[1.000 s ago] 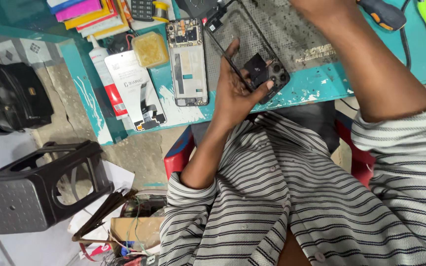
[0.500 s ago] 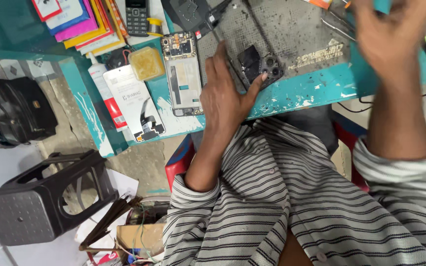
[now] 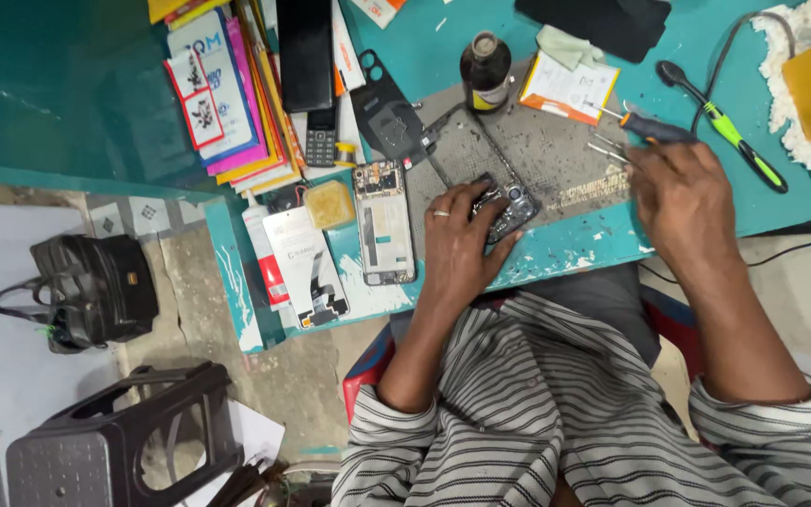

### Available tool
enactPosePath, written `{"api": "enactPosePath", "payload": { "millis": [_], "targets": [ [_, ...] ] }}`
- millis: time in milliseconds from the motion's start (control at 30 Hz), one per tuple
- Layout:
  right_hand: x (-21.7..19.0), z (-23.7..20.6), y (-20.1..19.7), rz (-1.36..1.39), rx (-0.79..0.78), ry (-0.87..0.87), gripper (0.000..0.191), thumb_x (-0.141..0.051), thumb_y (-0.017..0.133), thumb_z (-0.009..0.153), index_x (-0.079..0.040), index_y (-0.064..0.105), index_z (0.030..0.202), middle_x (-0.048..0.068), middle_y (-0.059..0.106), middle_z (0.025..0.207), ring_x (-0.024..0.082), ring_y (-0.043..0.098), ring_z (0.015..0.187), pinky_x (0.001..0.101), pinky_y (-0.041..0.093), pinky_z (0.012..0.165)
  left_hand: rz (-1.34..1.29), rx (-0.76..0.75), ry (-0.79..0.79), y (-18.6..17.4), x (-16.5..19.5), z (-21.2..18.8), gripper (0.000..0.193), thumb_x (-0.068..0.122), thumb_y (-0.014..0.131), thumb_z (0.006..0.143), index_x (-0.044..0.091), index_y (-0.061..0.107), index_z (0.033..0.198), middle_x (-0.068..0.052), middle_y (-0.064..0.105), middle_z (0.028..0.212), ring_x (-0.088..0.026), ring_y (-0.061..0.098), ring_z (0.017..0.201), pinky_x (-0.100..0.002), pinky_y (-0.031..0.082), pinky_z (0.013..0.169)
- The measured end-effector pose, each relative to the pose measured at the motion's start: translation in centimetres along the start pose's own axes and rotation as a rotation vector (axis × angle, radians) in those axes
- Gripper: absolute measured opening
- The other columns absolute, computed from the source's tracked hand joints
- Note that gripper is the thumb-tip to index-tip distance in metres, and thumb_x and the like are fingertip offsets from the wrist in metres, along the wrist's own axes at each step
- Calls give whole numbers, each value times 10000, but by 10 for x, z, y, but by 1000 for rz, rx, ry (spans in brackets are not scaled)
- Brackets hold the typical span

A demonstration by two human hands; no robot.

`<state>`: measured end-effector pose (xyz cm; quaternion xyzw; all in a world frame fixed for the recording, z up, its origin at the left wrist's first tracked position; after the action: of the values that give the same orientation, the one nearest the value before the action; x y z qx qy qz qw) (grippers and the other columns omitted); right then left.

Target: The person disassembles a smartphone at a repair workbench. They unscrew the back cover with a screwdriver, pour liquid from a brown bottle onto the phone, pry at the frame with a small metal tool, and work on the exposed camera module and internal components with their hands.

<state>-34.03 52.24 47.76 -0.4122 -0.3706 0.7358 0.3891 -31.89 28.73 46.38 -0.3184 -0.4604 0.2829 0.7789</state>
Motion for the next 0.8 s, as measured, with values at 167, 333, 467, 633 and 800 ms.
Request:
{"api": "enactPosePath", "payload": {
  "millis": [167, 333, 467, 633, 800],
  "targets": [
    [-45, -9, 0, 212, -111, -50, 448, 83, 647, 902, -56, 679, 1326, 183, 615, 1223, 328, 643, 1041, 422, 546, 853, -470, 82, -249, 4, -9, -11, 422, 245, 825, 888, 24, 708, 1228, -90, 741, 1091, -213, 655, 1024, -354, 521, 916],
    [-97, -16, -4, 181, -152, -271, 626, 104, 649, 759, -125, 689, 1340, 131, 637, 1196, 322, 658, 1014, 413, 569, 799, -896, 108, -499, 27, -23, -26, 175, 140, 784, 981, -11, 791, 1069, -42, 765, 896, -38, 624, 801, -220, 510, 737],
    [-88, -21, -8, 187, -107, -165, 509, 104, 658, 865, -64, 697, 1345, 137, 661, 1218, 316, 655, 993, 395, 559, 798, -710, 146, -462, 13, -32, -31, 126, 152, 767, 970, 33, 774, 1012, -28, 773, 933, -117, 681, 872, -276, 537, 813],
    [-65, -30, 0, 227, -107, 73, 366, 68, 657, 994, -33, 702, 1343, 135, 622, 1041, 266, 643, 880, 351, 526, 770, -170, 29, 5, -4, -17, -13, 366, 267, 828, 856, 45, 721, 1126, -119, 678, 1222, -342, 623, 1198, -471, 502, 1035],
    [-69, -31, 27, 195, -152, 122, 339, 35, 712, 1002, -62, 753, 1325, 111, 568, 928, 232, 597, 735, 357, 497, 668, -71, -27, 64, 19, -15, -9, 343, 195, 770, 950, 78, 705, 1266, -116, 581, 1447, -316, 539, 1362, -475, 479, 1132]
  ]
}}
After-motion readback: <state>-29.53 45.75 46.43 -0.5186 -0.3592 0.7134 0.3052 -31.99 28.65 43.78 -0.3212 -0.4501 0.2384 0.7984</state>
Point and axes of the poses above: each hand's wrist, its own z-axis towards the middle knuckle, its own y-axis out of the palm, x = y × z, the point moved 8 cm from there along z, towards the middle knuckle
